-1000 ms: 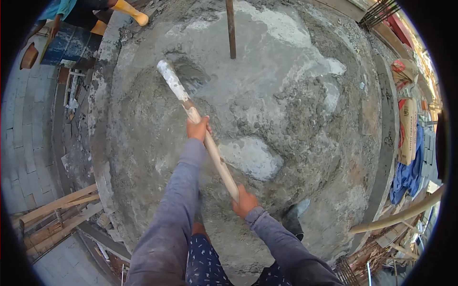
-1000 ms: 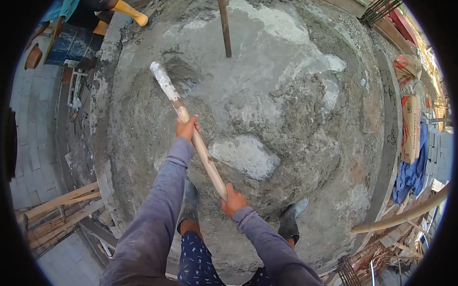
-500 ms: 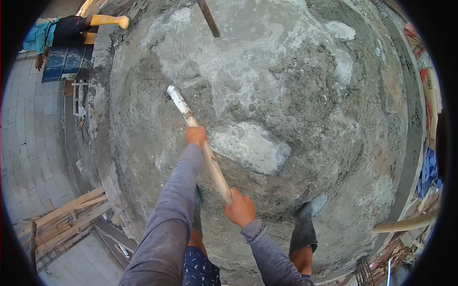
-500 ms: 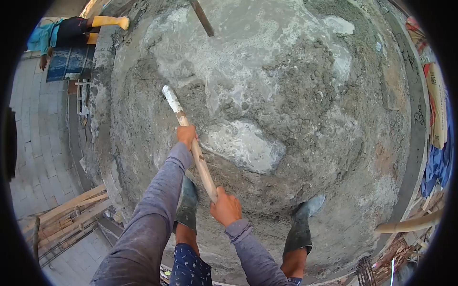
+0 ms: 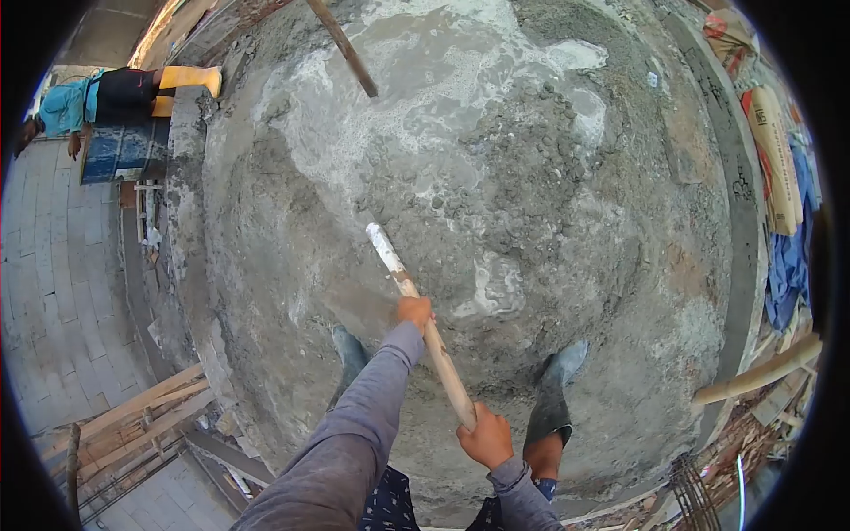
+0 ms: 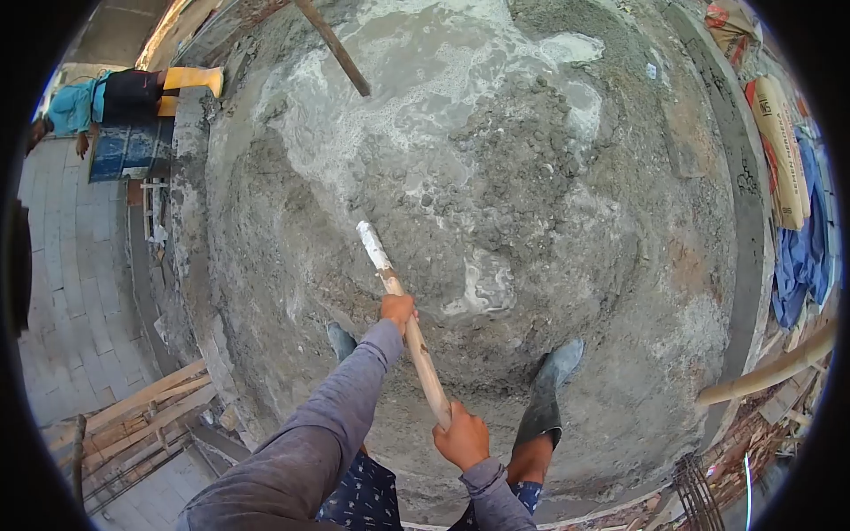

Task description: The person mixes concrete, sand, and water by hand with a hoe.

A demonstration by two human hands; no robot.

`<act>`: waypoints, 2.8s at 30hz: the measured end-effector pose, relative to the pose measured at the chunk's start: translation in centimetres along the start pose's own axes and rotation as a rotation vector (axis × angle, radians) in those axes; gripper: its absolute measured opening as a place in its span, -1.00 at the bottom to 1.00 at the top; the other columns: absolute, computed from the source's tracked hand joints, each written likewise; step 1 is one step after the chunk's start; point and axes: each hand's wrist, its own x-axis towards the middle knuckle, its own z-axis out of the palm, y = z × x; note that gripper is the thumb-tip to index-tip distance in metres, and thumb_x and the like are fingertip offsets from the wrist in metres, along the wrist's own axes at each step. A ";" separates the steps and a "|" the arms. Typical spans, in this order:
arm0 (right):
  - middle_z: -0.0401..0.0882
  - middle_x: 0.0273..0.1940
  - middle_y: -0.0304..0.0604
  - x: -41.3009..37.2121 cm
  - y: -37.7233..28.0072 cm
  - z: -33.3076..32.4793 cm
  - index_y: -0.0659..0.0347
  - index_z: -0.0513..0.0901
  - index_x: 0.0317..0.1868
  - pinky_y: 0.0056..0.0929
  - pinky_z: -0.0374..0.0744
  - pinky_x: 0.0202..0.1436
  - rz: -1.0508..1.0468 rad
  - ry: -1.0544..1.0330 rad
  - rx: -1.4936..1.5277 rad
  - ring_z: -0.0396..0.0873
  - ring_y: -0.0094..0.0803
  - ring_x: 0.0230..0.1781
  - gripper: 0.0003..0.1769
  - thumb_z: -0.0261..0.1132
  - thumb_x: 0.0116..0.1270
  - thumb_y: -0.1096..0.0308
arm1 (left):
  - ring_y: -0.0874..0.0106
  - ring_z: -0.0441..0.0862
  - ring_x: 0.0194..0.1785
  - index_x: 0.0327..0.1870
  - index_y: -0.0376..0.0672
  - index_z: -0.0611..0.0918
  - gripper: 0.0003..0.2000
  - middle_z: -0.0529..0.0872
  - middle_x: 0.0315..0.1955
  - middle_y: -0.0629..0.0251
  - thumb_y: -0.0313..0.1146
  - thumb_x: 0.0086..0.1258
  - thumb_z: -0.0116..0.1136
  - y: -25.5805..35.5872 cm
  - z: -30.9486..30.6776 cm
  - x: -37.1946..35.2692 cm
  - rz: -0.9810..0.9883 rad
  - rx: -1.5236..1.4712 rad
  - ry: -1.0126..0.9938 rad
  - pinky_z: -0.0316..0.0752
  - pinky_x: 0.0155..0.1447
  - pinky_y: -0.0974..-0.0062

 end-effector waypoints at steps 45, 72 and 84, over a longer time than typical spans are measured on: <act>0.70 -0.33 0.25 -12.6 -0.4 21.7 0.26 0.54 -0.11 0.10 0.61 -0.14 0.415 0.287 0.482 0.69 0.26 -0.22 -0.65 0.39 0.15 0.29 | -0.16 0.64 0.15 0.24 -0.22 0.35 -0.43 0.68 0.04 -0.23 -0.23 0.29 0.33 -6.2 -2.7 -12.5 0.212 0.732 -0.224 0.51 0.22 0.03; 0.68 -0.24 0.28 -1.1 -0.6 7.1 0.36 0.58 -0.07 -0.01 0.58 -0.07 0.356 0.687 0.923 0.66 0.28 -0.12 -0.63 0.40 0.16 0.33 | -0.12 0.64 0.19 0.22 -0.29 0.41 -0.47 0.69 0.07 -0.21 -0.32 0.25 0.29 3.7 20.2 -16.3 0.578 1.134 -0.348 0.52 0.28 0.04; 0.70 -0.27 0.26 -16.0 -5.1 21.0 0.26 0.48 0.01 0.12 0.60 -0.07 0.322 0.159 0.458 0.69 0.28 -0.18 -0.54 0.39 0.15 0.28 | 0.26 0.72 -0.51 0.06 -0.26 0.44 -0.62 0.69 -0.39 0.06 -0.35 0.30 0.28 -6.7 -6.9 -12.5 0.198 0.473 -0.333 0.61 -0.39 0.26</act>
